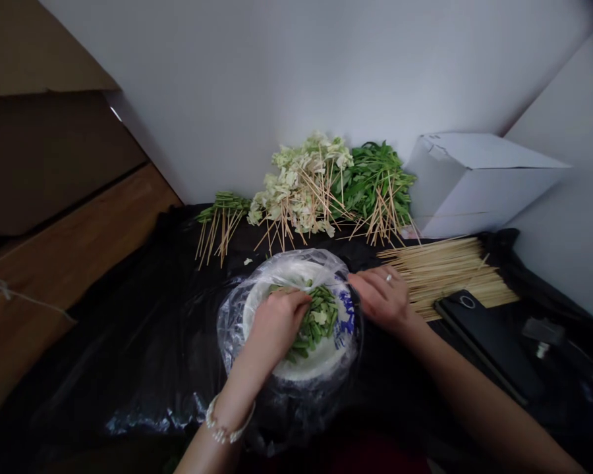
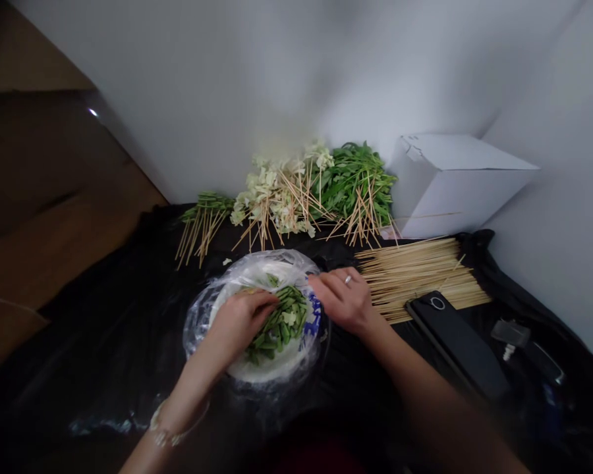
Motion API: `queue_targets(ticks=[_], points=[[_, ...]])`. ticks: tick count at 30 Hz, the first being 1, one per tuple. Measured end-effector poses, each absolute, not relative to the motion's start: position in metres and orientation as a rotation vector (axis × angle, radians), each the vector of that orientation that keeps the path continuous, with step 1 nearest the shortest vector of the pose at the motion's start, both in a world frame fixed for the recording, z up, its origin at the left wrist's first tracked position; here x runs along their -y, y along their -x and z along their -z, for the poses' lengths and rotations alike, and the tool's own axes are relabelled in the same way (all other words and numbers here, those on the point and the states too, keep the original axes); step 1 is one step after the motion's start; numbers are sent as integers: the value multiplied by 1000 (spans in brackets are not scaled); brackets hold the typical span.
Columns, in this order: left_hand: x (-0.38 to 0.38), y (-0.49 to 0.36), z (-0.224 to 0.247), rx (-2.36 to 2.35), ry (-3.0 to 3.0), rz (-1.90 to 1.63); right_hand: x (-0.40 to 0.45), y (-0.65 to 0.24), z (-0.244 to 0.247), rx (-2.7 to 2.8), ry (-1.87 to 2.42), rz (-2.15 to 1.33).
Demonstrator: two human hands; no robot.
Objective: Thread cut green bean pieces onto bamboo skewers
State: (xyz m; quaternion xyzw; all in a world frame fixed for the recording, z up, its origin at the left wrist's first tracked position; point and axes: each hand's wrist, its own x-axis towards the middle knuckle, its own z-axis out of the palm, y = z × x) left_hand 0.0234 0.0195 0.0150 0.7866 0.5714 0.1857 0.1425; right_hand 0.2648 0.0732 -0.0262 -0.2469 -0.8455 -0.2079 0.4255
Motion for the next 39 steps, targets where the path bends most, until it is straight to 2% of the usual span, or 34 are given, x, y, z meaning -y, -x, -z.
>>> queue_targets(ticks=[5, 10, 21, 26, 34, 39], points=[[-31, -46, -5, -1936, -2296, -251, -53, -251, 24, 2118, 548, 536], [-34, -49, 3, -1986, -2231, -240, -53, -243, 27, 2079, 620, 510], [-6, -6, -4, -1681, -1901, -872, -62, -255, 33, 2212, 641, 573], [-2, -2, 1, -1650, -1858, -922, -83, -275, 18, 2053, 831, 694], [-3, 3, 11, -1556, -1877, -892, -107, -326, -11, 1968, 1142, 604], [-2, -1, 12, -1438, -1604, -975, -88, -301, -18, 1943, 992, 628]])
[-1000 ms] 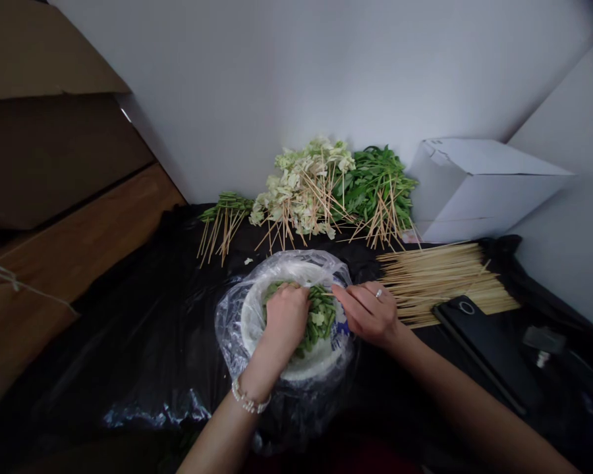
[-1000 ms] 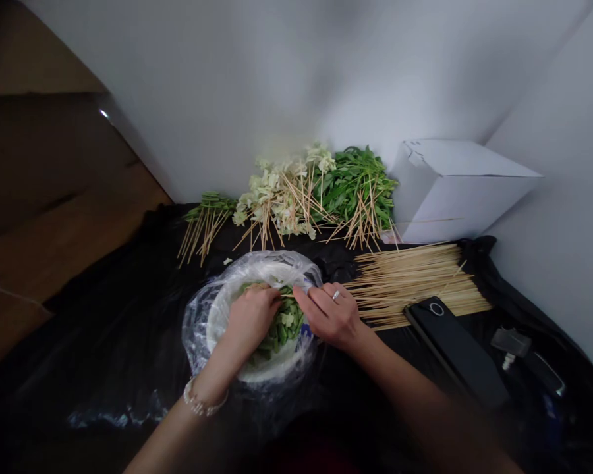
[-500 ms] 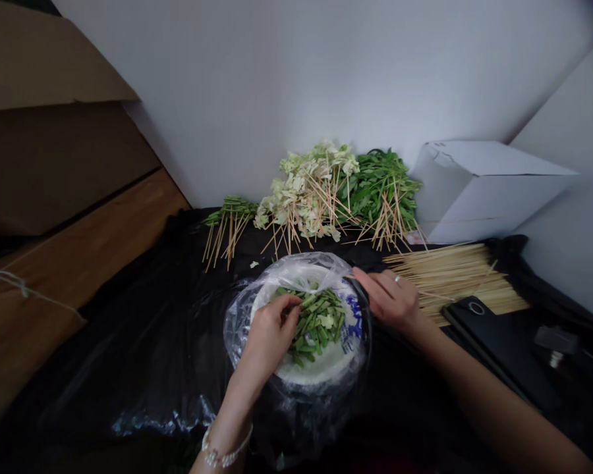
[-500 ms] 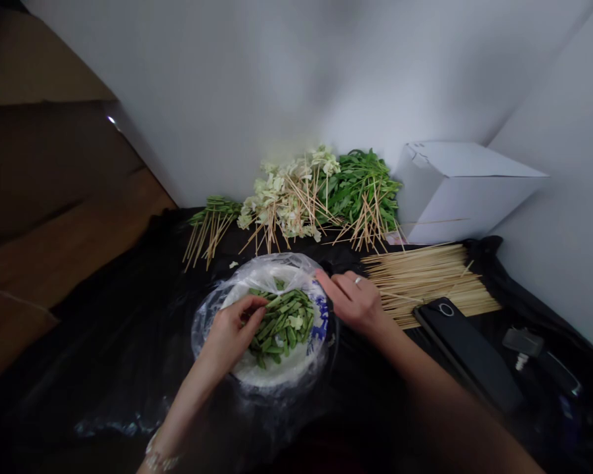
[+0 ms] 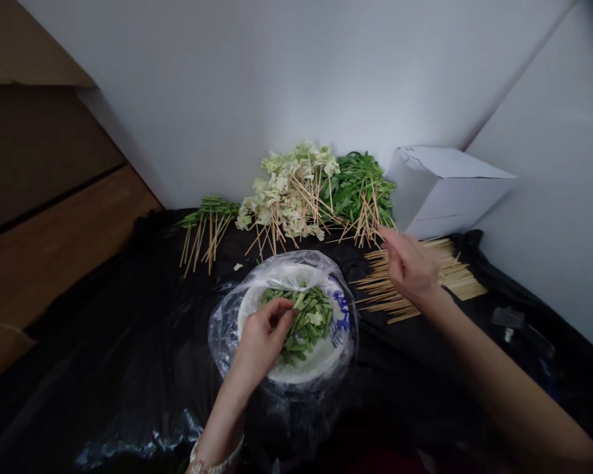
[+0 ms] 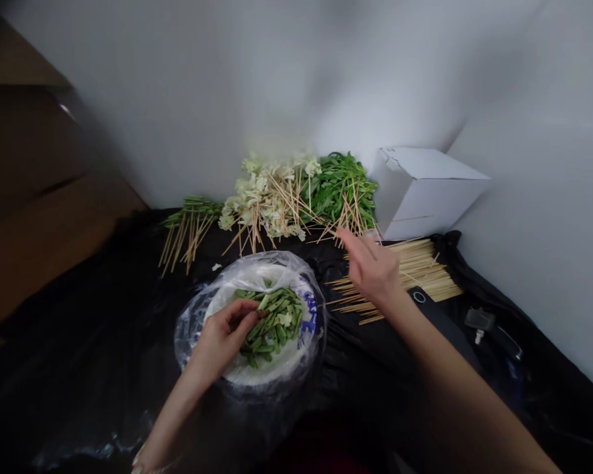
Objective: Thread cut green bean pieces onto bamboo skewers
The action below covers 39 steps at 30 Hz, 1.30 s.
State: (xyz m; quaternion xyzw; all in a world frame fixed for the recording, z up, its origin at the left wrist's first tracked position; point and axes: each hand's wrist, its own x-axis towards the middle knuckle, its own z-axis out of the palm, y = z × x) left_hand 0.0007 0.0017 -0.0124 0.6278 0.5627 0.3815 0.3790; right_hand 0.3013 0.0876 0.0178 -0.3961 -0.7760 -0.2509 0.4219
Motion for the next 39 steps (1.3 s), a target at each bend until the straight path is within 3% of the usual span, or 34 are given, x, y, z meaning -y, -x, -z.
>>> queue_targets(ticks=[6, 13, 39], points=[[1, -8, -3, -1175, -1129, -1114, -68, -225, -7, 2103, 563, 621], [1, -15, -6, -1145, -1038, -1166, -61, -219, 16, 2163, 520, 573], [-5, -20, -2, -1016, -554, -1389, -55, -216, 14, 2245, 563, 557]])
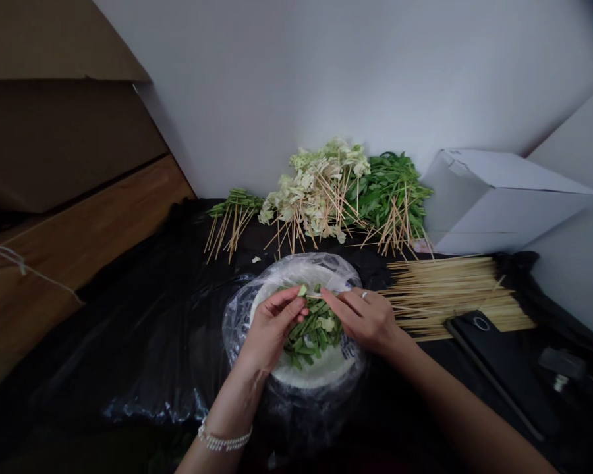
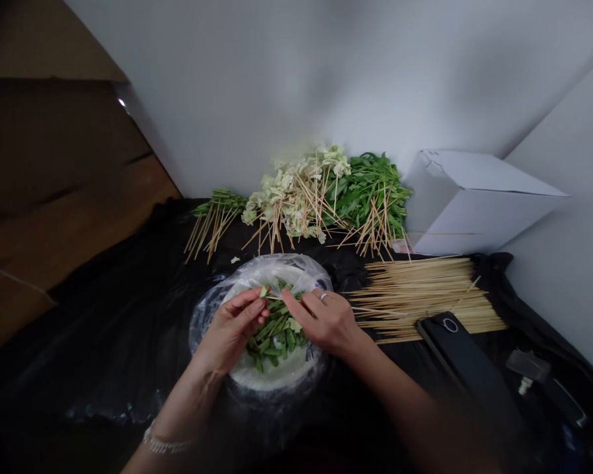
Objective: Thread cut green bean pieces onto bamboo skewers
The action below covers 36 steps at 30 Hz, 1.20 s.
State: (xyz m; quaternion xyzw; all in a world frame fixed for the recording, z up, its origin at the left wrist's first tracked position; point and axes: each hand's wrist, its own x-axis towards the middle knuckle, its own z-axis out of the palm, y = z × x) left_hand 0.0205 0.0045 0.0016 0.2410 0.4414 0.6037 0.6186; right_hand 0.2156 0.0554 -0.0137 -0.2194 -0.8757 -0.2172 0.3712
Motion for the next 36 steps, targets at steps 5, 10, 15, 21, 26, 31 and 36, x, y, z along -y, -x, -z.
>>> queue_targets(ticks=[5, 10, 15, 21, 26, 31, 36], points=[[-4, -18, 2, -1037, -688, -1346, -55, -213, 12, 2262, 660, 582], [-3, -14, 1, -1115, -790, -1383, -54, -214, 11, 2269, 622, 618], [-4, -15, -3, -1047, -660, -1411, -53, -217, 14, 2284, 634, 631], [-5, -19, -5, -976, -562, -1392, -52, -217, 16, 2251, 606, 605], [-6, -20, -8, -989, -548, -1393, -51, -216, 19, 2261, 618, 601], [-6, -18, -8, -986, -542, -1389, -51, -216, 19, 2259, 640, 597], [-6, -18, -6, -1017, -501, -1408, -51, -215, 20, 2254, 649, 594]])
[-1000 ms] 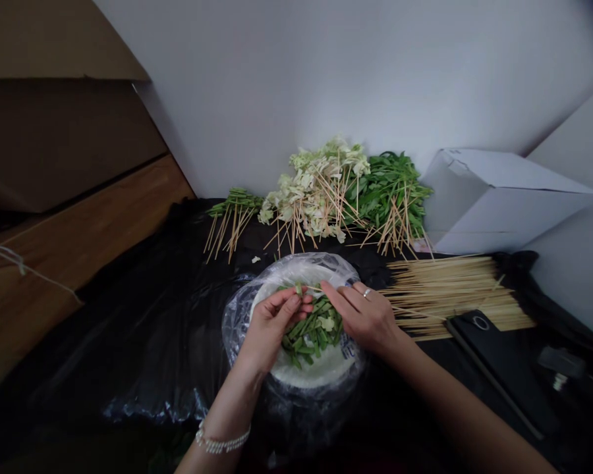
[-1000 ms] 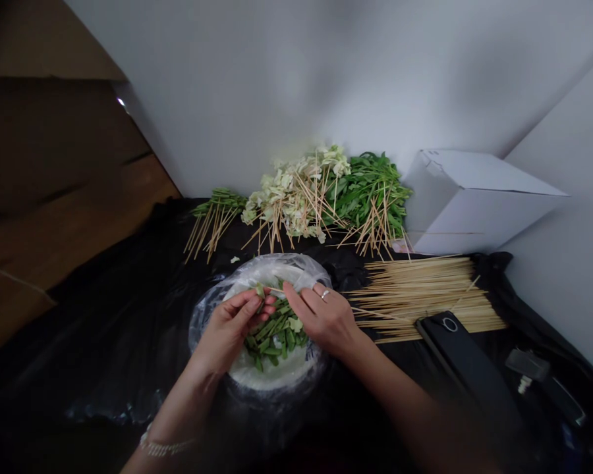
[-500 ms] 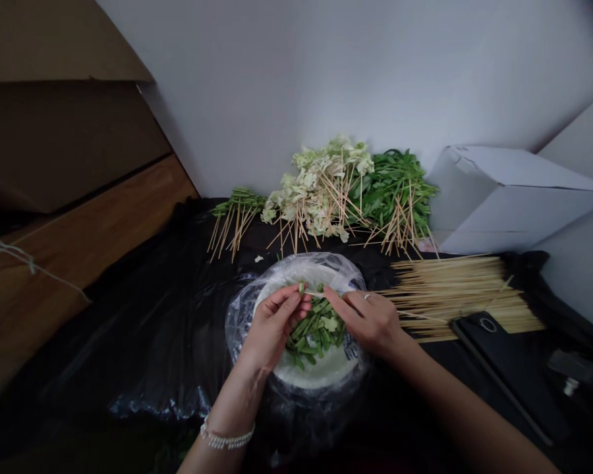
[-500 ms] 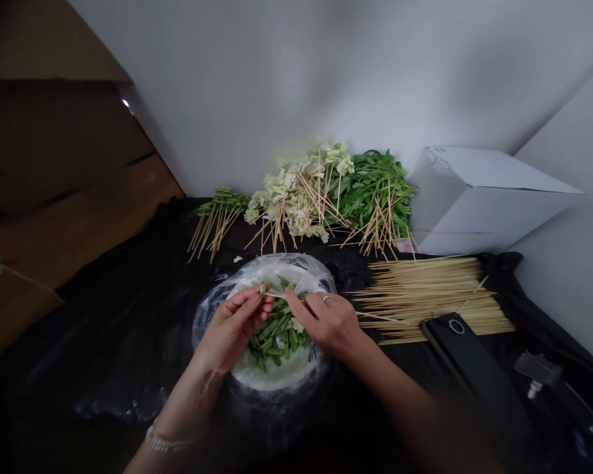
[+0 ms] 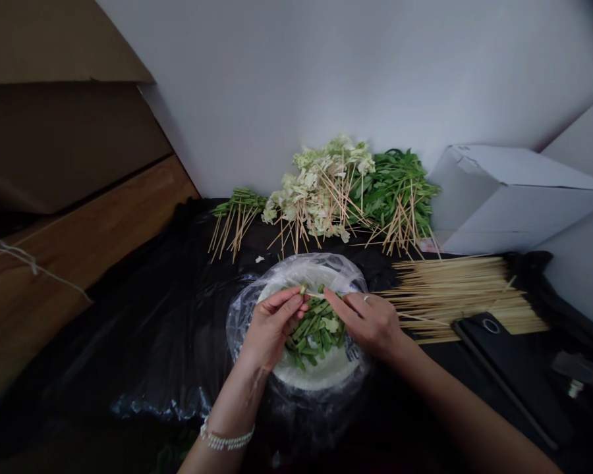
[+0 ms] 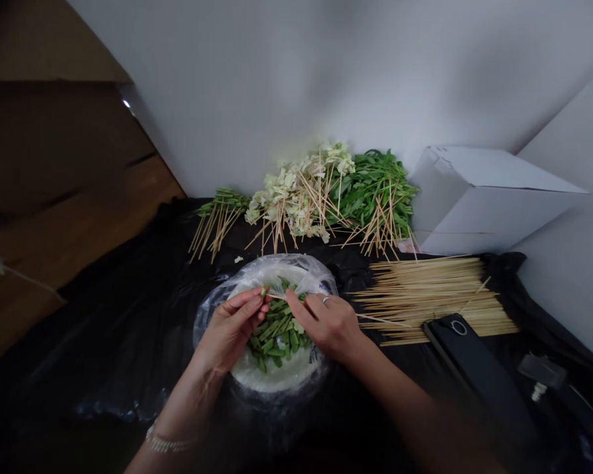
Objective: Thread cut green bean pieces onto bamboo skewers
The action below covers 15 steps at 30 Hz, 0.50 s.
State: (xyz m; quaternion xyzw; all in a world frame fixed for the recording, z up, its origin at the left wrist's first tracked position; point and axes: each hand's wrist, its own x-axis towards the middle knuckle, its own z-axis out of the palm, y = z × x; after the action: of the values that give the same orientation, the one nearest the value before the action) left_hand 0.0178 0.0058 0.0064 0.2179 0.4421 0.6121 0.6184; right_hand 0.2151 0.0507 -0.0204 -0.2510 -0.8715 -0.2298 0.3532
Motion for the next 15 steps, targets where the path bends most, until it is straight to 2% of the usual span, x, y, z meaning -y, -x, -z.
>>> queue_targets(ticks=[15], points=[[-6, -22, -10, -1091, -481, -1387, -43, -212, 17, 2236, 680, 587]])
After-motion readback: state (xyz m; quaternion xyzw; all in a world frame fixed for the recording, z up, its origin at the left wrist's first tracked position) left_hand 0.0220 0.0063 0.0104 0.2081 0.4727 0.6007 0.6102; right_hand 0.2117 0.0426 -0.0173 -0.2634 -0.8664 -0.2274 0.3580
